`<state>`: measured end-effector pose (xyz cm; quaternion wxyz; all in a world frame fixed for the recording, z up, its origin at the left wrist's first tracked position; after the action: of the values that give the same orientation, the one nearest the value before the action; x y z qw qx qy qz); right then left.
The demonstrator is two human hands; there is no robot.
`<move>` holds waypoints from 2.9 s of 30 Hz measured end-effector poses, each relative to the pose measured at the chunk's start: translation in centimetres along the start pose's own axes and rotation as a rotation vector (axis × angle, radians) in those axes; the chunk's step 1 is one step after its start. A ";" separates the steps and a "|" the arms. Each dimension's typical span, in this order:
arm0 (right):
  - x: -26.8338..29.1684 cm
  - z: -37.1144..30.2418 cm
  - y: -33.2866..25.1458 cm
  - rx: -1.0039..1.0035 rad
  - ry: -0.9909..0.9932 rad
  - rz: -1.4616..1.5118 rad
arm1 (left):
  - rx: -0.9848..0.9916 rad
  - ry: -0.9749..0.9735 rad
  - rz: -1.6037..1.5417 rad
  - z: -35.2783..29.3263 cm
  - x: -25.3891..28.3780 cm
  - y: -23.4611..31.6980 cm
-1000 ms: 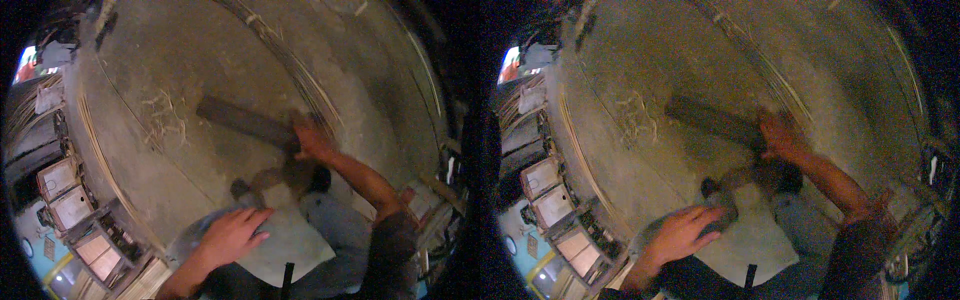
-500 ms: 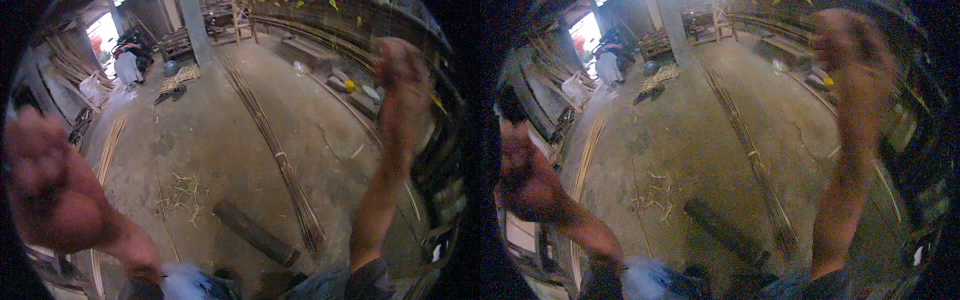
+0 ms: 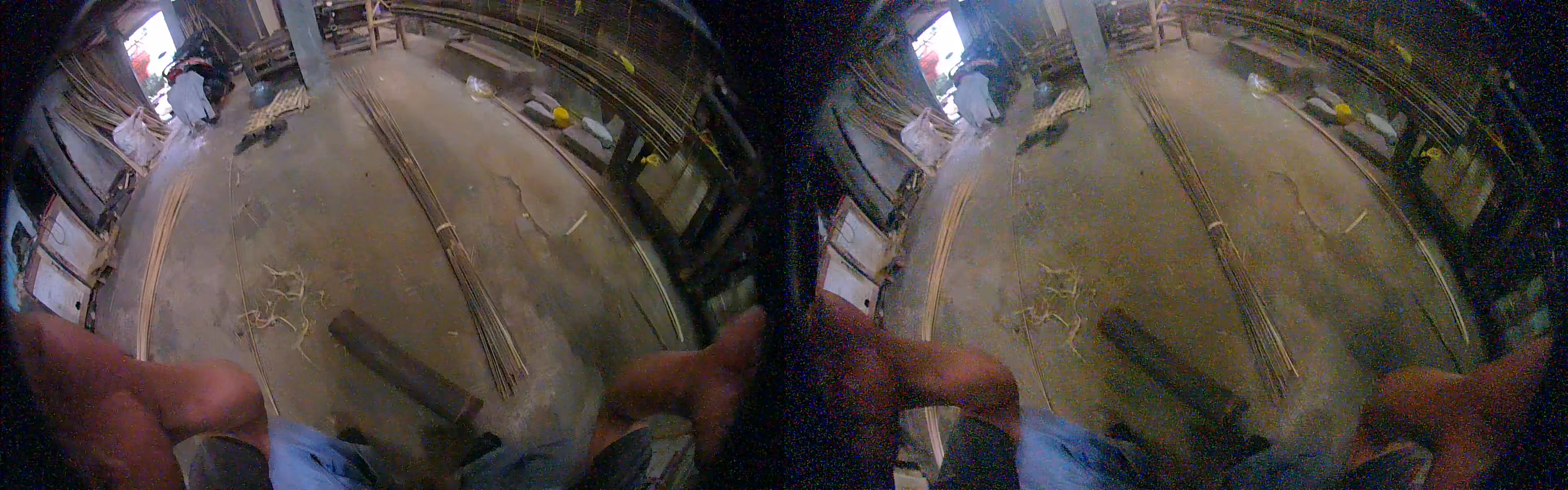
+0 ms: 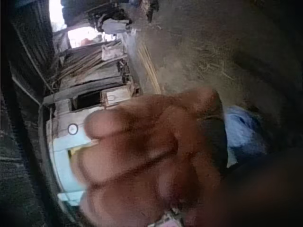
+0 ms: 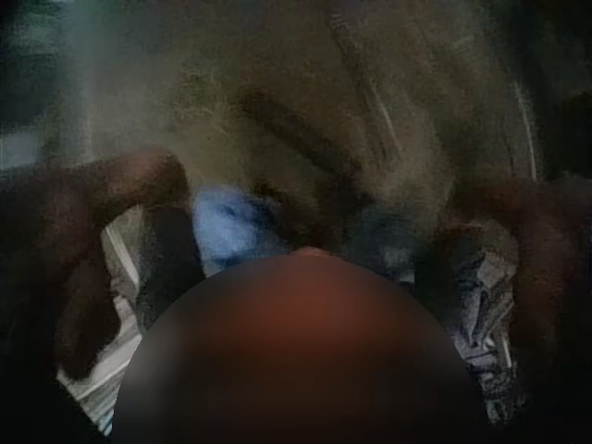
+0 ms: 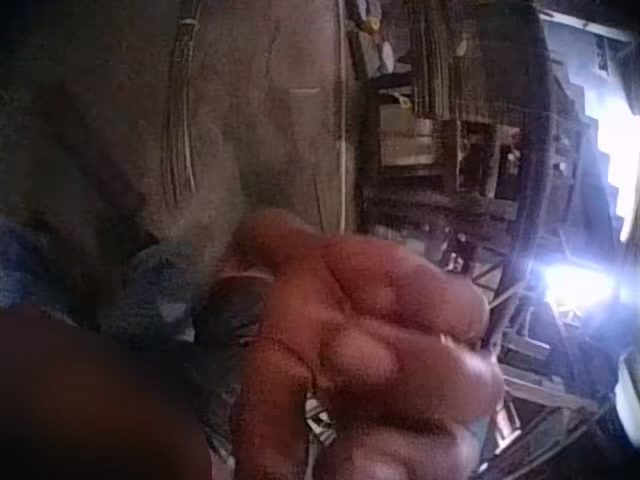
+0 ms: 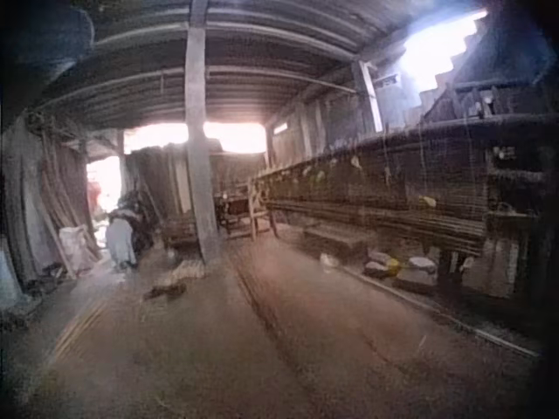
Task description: The person sits on the floor and unties a bundle of bamboo strips. They then separate the strips one by one, aligning them and placing them into a neat pile on the floor.
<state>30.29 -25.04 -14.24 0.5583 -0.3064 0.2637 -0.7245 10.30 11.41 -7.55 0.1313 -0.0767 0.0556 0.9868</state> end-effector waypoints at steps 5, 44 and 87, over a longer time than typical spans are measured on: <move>2.9 0.1 0.9 0.000 0.020 -0.140 | 0.055 -0.009 -0.042 -2.6 -2.5 -1.0; 1.8 -2.9 3.5 -0.147 0.017 -0.112 | 0.080 -0.061 -0.075 -2.9 -1.8 -2.2; -18.5 -35.0 22.0 -0.375 -1.036 -0.493 | -0.021 -1.953 -0.103 -50.4 -0.6 -2.1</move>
<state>22.17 -10.92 -56.50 0.3663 -0.7646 0.0017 -0.5303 18.33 6.72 -57.17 0.1620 0.7706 -0.0897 0.6098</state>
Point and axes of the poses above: each hand's wrist, its own z-axis towards the middle knuckle, its own x-axis out of the back of the hand, y = z × x, the point moved 4 cm from there along z, towards the middle knuckle, and after that the axes turned 11 degrees about y, right-handed, at the moved point
